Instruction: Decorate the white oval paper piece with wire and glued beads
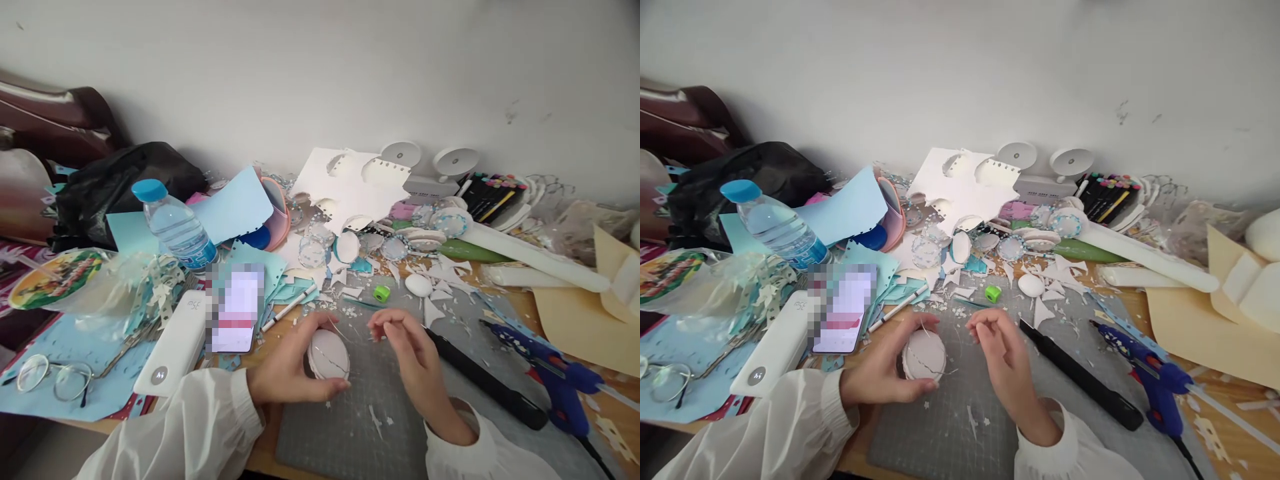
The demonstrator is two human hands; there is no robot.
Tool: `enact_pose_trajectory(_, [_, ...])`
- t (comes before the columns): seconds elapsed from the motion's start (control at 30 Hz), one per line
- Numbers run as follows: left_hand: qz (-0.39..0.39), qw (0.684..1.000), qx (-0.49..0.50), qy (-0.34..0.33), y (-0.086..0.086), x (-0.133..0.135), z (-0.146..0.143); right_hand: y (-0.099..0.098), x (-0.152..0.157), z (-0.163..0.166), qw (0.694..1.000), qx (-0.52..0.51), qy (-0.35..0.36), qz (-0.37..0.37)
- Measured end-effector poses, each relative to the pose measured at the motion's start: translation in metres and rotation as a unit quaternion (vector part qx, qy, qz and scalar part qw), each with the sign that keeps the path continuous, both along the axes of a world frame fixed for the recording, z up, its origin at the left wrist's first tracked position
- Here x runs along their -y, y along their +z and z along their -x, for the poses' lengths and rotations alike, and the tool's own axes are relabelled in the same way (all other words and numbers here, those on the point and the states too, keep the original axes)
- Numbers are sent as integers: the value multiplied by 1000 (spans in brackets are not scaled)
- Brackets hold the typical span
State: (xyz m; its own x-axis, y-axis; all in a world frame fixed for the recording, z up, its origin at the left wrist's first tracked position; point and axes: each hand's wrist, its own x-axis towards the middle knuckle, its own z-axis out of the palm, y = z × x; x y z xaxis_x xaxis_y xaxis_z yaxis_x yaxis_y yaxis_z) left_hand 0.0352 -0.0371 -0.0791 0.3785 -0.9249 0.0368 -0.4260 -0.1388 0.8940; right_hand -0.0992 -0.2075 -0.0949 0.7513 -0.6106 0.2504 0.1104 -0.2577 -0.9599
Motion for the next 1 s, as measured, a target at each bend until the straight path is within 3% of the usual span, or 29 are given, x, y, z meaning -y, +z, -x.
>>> enact_pose_trajectory(0.27, [-11, 998, 52, -23, -6, 0, -1, -1, -7, 6, 986, 32, 104, 129])
enact_pose_trajectory(0.43, [-2, 997, 70, -40, -12, 0, 2, -2, -9, 6, 976, 32, 162, 145])
enact_pose_trajectory(0.63, [-8, 998, 66, -17, -10, -2, 1, 0, -13, 5, 963, 22, 207, 173])
enact_pose_trajectory(0.8, [5, 998, 68, -2, -8, -1, -1, -1, -13, 4, 940, 13, 217, 261])
enact_pose_trajectory(1.0, [7, 997, 76, -4, -7, -2, 0, -7, -12, 3, 931, 28, 200, 304])
